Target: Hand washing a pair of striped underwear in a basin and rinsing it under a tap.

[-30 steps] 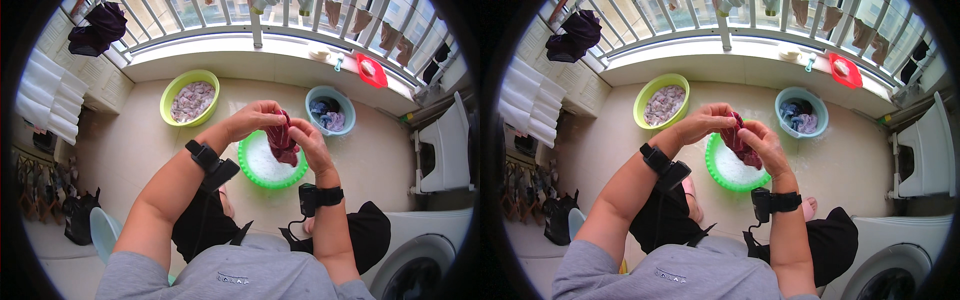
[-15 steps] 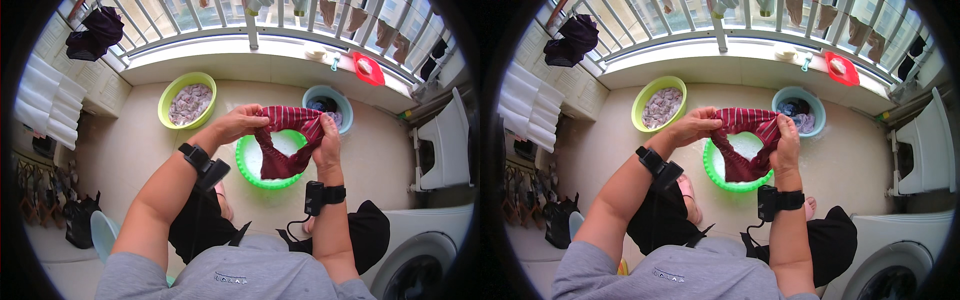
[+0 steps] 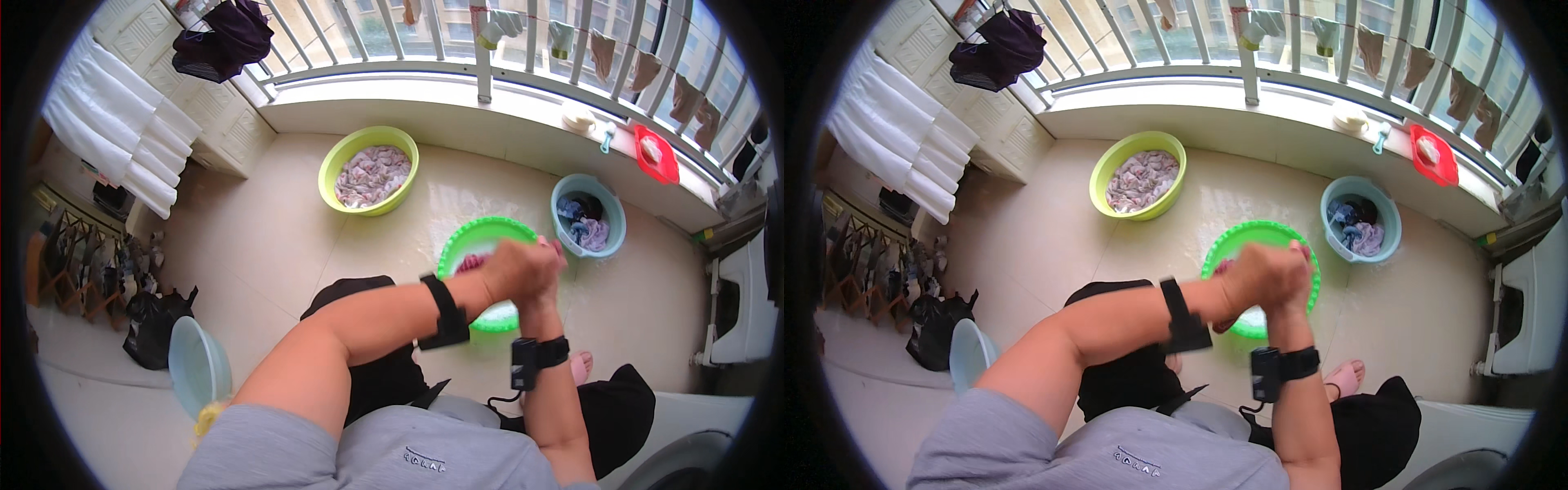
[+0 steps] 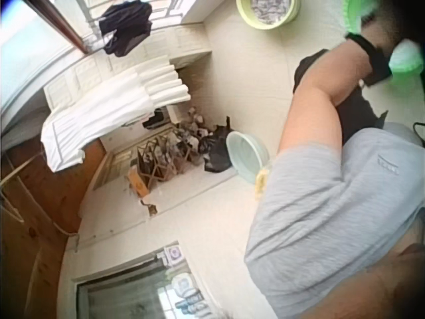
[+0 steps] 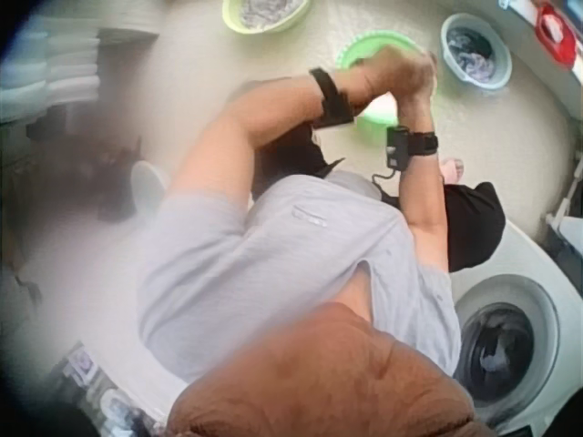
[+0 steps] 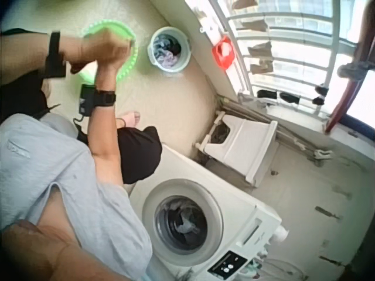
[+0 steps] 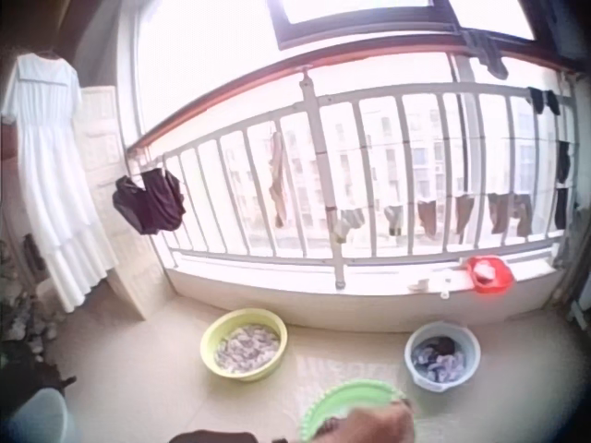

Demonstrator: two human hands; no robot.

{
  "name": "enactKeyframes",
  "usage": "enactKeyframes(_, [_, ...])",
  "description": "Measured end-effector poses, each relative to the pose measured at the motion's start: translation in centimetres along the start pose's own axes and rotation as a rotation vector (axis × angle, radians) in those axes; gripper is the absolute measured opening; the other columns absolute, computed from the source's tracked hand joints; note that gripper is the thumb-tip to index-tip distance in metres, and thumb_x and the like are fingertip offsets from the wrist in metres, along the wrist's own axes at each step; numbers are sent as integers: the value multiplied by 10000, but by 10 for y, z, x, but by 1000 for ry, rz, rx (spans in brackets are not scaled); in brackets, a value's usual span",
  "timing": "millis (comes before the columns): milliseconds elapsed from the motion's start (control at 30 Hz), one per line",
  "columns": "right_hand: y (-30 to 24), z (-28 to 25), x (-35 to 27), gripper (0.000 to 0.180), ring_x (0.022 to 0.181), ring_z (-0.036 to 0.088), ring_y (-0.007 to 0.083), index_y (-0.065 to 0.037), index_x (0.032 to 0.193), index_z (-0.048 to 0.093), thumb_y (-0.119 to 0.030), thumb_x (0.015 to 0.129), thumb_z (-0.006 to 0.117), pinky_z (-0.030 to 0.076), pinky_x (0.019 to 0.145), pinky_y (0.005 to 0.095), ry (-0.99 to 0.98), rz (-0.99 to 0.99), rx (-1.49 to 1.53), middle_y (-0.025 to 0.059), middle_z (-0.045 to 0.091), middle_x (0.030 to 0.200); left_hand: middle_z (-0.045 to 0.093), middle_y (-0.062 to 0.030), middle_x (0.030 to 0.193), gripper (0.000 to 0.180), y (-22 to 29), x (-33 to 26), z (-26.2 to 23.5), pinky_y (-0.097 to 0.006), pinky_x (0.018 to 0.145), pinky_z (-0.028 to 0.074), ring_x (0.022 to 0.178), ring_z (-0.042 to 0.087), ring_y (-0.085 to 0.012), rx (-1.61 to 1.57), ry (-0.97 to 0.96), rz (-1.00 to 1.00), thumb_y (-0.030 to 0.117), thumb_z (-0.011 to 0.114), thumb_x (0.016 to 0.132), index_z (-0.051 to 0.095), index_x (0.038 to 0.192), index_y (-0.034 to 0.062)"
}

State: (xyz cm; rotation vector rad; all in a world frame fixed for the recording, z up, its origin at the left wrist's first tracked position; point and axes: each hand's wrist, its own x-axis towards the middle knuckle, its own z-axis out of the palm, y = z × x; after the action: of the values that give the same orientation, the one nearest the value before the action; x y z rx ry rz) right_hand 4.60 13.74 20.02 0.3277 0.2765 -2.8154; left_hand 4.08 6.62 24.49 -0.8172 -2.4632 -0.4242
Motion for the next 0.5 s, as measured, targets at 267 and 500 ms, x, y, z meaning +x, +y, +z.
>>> enactKeyframes(267, [-3, 64, -23, 272, 406, 412, 75, -138, 859, 533, -345, 934, 374, 295, 334, 218, 330, -258, -606, -36, 511, 622, 560, -132, 564, 332, -59, 11, -13, -339, 520, 450, 510, 531, -228, -672, -148, -517, 321, 510, 876, 607, 706, 52])
enactKeyframes(500, [-19, 62, -21, 166, 693, 536, 80, -32, 951, 559, -171, 893, 489, 434, 602, 214, 1, -337, -674, 42, 582, 844, 587, -54, 904, 414, -48, 0, -23, -268, 715, 463, 826, 551, -113, -1309, -497, -444, 223, 614, 829, 451, 1159, 35])
